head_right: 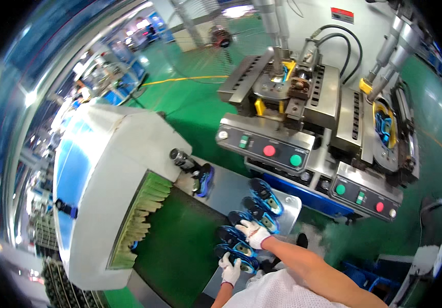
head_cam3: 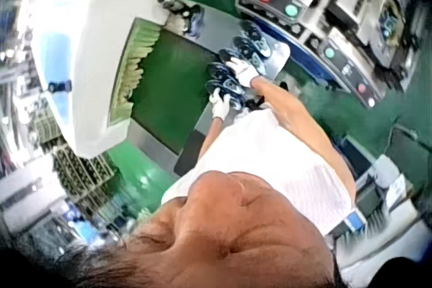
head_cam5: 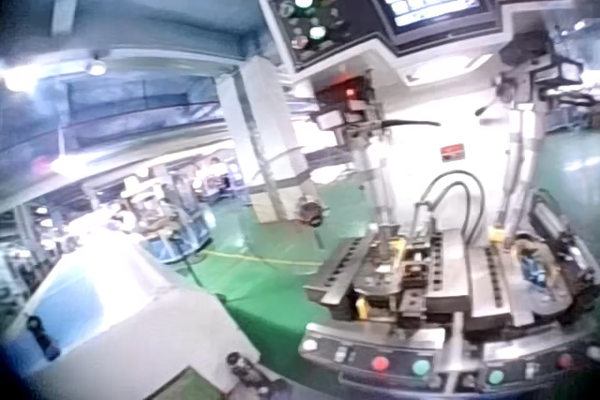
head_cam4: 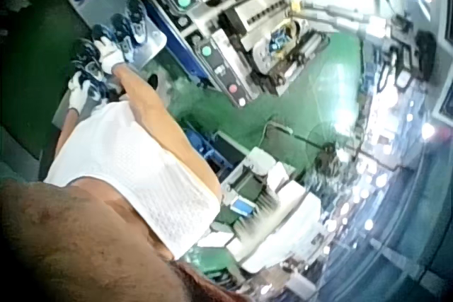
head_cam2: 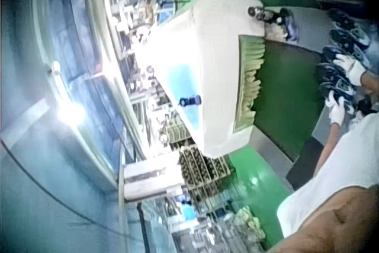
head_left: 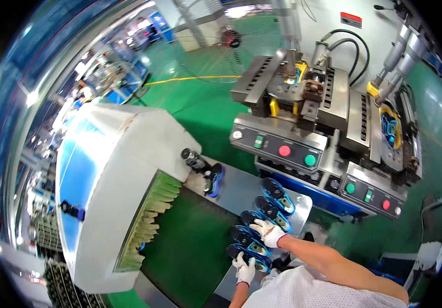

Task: The person processes sneakers by moving them between a heating tunnel and an industrial sole-pressing machine. They pick up blue sneakers from a workspace, place them into machine slots to apply pressure to the soles, and then move them into a conveyor tunnel.

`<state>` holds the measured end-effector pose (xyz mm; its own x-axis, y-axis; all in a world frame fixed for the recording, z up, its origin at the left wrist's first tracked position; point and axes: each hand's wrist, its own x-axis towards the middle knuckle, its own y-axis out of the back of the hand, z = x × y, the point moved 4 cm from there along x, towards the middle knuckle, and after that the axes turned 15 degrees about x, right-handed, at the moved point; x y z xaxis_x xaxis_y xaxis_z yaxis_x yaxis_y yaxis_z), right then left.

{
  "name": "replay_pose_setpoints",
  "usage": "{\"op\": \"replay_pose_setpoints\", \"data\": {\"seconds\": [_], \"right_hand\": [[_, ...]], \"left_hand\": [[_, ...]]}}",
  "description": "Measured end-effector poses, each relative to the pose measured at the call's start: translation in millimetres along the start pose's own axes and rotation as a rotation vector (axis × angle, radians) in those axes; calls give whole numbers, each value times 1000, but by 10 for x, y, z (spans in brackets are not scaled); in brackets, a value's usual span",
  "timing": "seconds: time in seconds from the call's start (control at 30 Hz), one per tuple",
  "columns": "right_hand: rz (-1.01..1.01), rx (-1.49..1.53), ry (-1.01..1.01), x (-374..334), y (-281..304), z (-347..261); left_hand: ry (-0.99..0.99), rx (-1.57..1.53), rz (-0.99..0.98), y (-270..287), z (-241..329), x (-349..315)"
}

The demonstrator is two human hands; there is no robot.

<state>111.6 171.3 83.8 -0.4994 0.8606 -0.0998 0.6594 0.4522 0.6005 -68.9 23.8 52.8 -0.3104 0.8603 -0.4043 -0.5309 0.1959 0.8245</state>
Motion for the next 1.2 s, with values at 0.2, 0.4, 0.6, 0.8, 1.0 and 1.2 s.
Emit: {"op": "replay_pose_setpoints", "data": {"seconds": [0.2, 0.4, 0.6, 0.8, 1.0, 1.2], "right_hand": [[-62, 6, -22, 15, -2, -31], [-90, -19, -44, 4, 51, -85], [-109, 15, -48, 4, 73, -85], [-58, -5, -20, -10, 66, -15], [-45, 15, -24, -11, 39, -31], [-39, 25, -9, 17, 5, -34]], "left_hand": [[62, -8, -41, 74, 54, -5], [57, -8, -33, 59, 52, -31], [74, 5, -36, -22, 4, 2], [86, -19, -43, 23, 100, -7], [67, -40, -25, -32, 16, -7], [43, -49, -24, -78, -55, 28]]}}
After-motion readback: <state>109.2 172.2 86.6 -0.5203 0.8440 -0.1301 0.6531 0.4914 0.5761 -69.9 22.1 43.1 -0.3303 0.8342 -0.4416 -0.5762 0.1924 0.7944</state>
